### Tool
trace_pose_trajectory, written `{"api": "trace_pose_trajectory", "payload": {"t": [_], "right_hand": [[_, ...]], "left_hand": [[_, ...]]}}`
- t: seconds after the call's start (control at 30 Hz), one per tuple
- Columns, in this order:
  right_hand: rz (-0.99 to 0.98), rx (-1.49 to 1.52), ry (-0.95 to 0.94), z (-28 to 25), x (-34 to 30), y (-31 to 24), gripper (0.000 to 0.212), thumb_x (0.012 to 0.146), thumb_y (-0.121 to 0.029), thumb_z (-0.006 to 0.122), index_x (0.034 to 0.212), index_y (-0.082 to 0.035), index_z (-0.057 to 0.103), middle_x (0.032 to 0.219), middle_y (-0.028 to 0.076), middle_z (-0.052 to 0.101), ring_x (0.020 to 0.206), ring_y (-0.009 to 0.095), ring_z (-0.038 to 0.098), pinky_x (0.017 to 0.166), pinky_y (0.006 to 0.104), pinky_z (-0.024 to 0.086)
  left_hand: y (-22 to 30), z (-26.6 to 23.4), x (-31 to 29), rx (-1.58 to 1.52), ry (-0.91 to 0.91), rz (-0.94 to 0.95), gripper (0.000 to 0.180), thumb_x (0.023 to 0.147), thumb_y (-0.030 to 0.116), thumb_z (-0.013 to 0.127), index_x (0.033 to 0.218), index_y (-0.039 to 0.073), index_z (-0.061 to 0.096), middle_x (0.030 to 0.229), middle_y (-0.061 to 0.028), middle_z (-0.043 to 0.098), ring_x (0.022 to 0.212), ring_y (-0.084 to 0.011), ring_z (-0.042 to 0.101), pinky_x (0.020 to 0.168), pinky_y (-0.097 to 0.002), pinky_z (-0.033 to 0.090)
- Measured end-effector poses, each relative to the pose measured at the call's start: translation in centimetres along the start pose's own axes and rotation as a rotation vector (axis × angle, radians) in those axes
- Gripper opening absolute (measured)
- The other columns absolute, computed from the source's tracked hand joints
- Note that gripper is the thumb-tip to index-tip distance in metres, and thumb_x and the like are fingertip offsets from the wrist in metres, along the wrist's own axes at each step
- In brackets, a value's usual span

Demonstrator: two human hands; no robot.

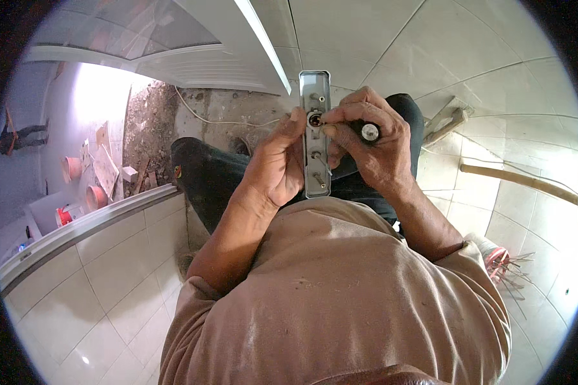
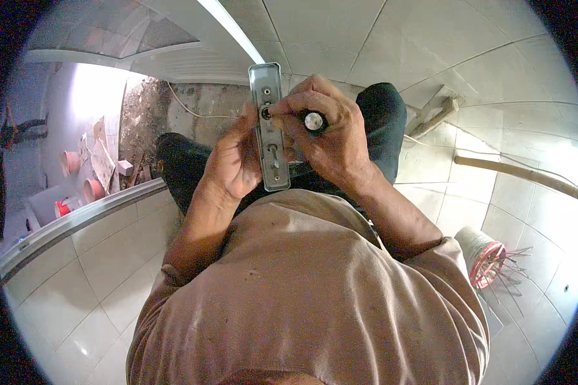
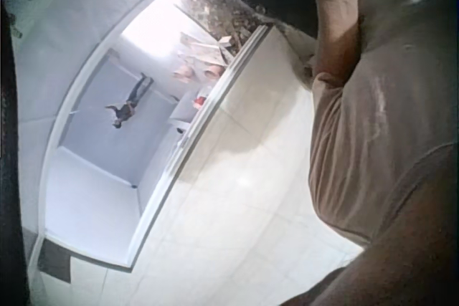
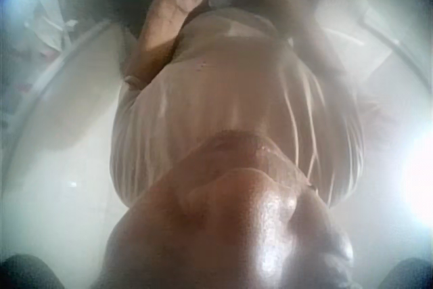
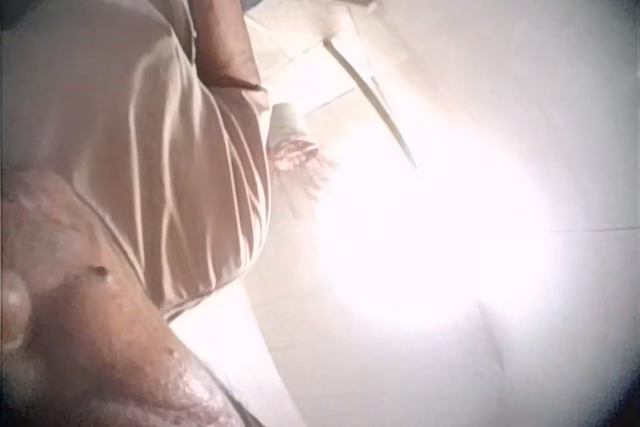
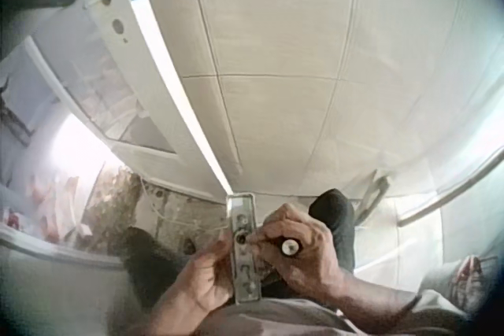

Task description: The person disassembles and adjusts a door handle and lock assembly using a screwdriver while sitting on the floor.

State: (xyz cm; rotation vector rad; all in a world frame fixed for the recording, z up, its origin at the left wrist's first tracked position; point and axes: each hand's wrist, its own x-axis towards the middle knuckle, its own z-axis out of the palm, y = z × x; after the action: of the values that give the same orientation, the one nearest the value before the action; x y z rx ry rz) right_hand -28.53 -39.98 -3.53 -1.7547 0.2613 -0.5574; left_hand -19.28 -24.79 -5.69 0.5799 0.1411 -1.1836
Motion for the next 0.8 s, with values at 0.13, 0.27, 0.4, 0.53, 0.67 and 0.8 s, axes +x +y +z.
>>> {"api": "trace_pose_trajectory", "payload": {"t": [0.13,0.27,0.4,0.53,0.67,0.8], "right_hand": [[0.051,-0.007,0.005,0.2,-0.4,0.1,0.013,0.082,-0.001,0.078,0.095,-0.006,0.076,0.089,0.007,0.066,0.079,0.020,0.067,0.069,0.0321,0.055],[-0.031,-0.097,0.009,0.2,-0.6,1.0,0.015,0.082,-0.001,0.078,0.096,-0.006,0.077,0.090,0.008,0.067,0.080,0.020,0.068,0.070,0.0317,0.056],[-0.003,-0.098,0.007,0.4,-0.8,0.7,0.020,0.081,-0.002,0.079,0.100,-0.006,0.076,0.090,0.008,0.066,0.080,0.020,0.068,0.069,0.0322,0.055],[-0.023,-0.248,0.037,-0.2,-0.9,-0.2,0.028,0.079,-0.002,0.078,0.106,-0.006,0.074,0.088,0.008,0.064,0.079,0.020,0.064,0.071,0.0329,0.052],[0.086,-0.095,0.093,-1.6,-1.8,0.3,0.037,0.088,0.001,0.059,0.124,0.001,0.054,0.103,0.005,0.051,0.097,0.014,0.050,0.089,0.0290,0.043],[0.169,0.192,0.085,-2.1,-2.0,-0.7,0.025,0.100,-0.003,0.056,0.124,0.002,0.050,0.113,0.012,0.064,0.102,0.018,0.059,0.092,0.0323,0.049]], "left_hand": [[-0.3,0.5,-0.2,0.085,0.035,-0.002,0.038,0.103,0.037,0.060,0.122,0.005,0.056,0.102,-0.0082,0.066,0.087,-0.0226,0.070,0.073,-0.0383,0.061],[-0.6,0.7,-0.2,0.075,0.056,0.022,0.036,0.103,0.034,0.060,0.122,0.004,0.056,0.101,-0.0075,0.065,0.086,-0.0221,0.070,0.072,-0.0376,0.061],[-1.0,-0.3,-0.2,0.031,0.054,0.026,0.037,0.103,0.034,0.061,0.123,0.003,0.056,0.105,-0.0108,0.067,0.089,-0.0236,0.071,0.072,-0.0376,0.063],[-0.9,-1.7,-0.2,-0.023,-0.021,0.011,0.043,0.102,0.036,0.062,0.126,0.002,0.054,0.112,-0.0162,0.068,0.094,-0.0250,0.072,0.073,-0.0376,0.065],[0.0,-2.5,-0.8,0.125,-0.010,0.080,0.051,0.102,0.041,0.059,0.136,0.004,0.054,0.125,-0.0177,0.067,0.100,-0.0264,0.071,0.086,-0.0444,0.061],[0.9,-4.3,-1.6,0.153,0.070,0.174,0.053,0.101,0.041,0.061,0.139,0.005,0.051,0.128,-0.0196,0.066,0.099,-0.0274,0.071,0.087,-0.0453,0.059]]}}
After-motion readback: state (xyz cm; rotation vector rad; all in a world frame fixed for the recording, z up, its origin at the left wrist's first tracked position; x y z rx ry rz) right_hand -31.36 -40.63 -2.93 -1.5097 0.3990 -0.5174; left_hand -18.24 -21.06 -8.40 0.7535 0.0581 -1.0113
